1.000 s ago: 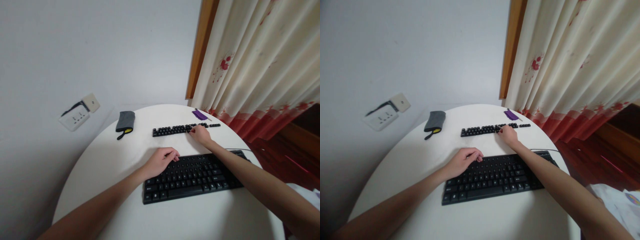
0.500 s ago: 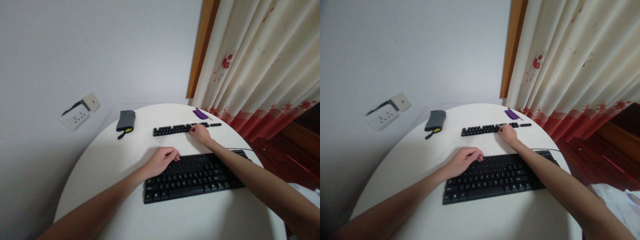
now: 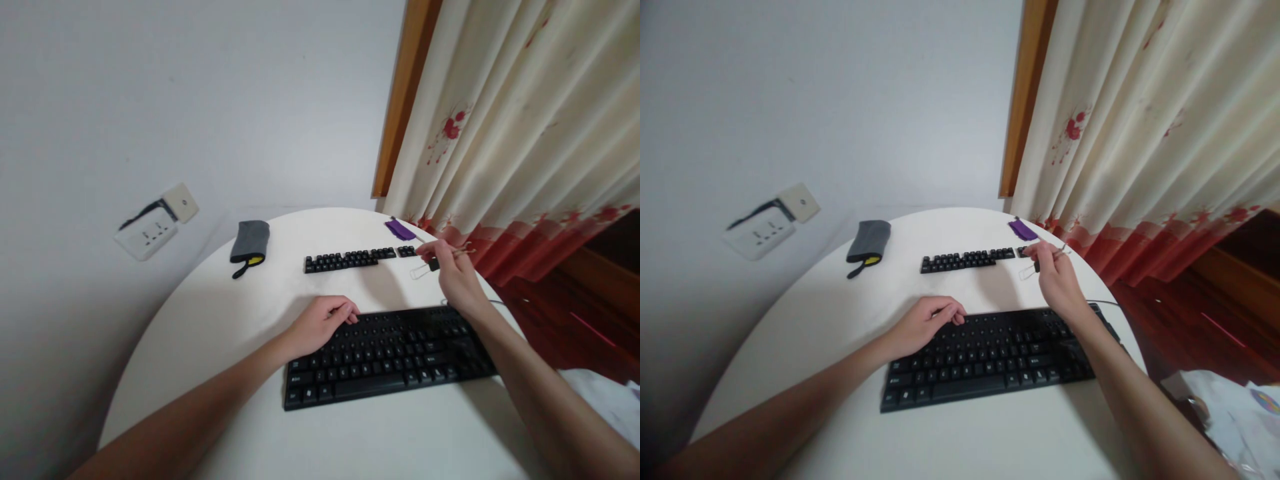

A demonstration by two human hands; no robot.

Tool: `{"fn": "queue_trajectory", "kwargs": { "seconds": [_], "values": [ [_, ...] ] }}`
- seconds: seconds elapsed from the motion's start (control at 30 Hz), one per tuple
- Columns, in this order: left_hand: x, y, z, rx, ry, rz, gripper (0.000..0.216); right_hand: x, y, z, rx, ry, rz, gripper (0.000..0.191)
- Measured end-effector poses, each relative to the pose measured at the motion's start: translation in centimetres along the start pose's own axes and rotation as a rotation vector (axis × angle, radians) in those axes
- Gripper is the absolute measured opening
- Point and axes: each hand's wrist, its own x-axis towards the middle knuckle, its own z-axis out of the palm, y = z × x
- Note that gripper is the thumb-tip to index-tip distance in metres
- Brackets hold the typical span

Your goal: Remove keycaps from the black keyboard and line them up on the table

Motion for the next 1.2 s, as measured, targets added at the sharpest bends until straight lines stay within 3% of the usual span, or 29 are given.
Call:
{"fn": "queue_trajectory", "kwargs": {
  "seconds": [0.07, 0.23, 0.4, 0.9, 1.2],
  "values": [
    [0.0, -0.2, 0.0, -0.001, -0.002, -0.004, 0.030, -1.9, -0.6, -0.9, 0.017, 0.006, 0.015, 0.050],
    [0.1, -0.6, 0.0, 0.002, -0.004, -0.009, 0.028, -4.7, -0.9, -1.7, -0.035, -0.291, 0.185, 0.036],
    [0.2, -0.4, 0.0, 0.028, -0.001, -0.014, 0.031, -5.3, -0.9, -1.2, -0.141, -0.467, 0.157, 0.033],
    [0.4, -0.4, 0.0, 0.076, 0.004, -0.010, 0.032, -6.3, -1.2, -0.1, -0.306, -0.548, 0.035, 0.030],
    [0.4, 0.0, 0.0, 0.089, 0.003, -0.012, 0.032, -7.6, -2.8, 0.3, -0.632, -0.617, -0.156, 0.027]
  ]
}}
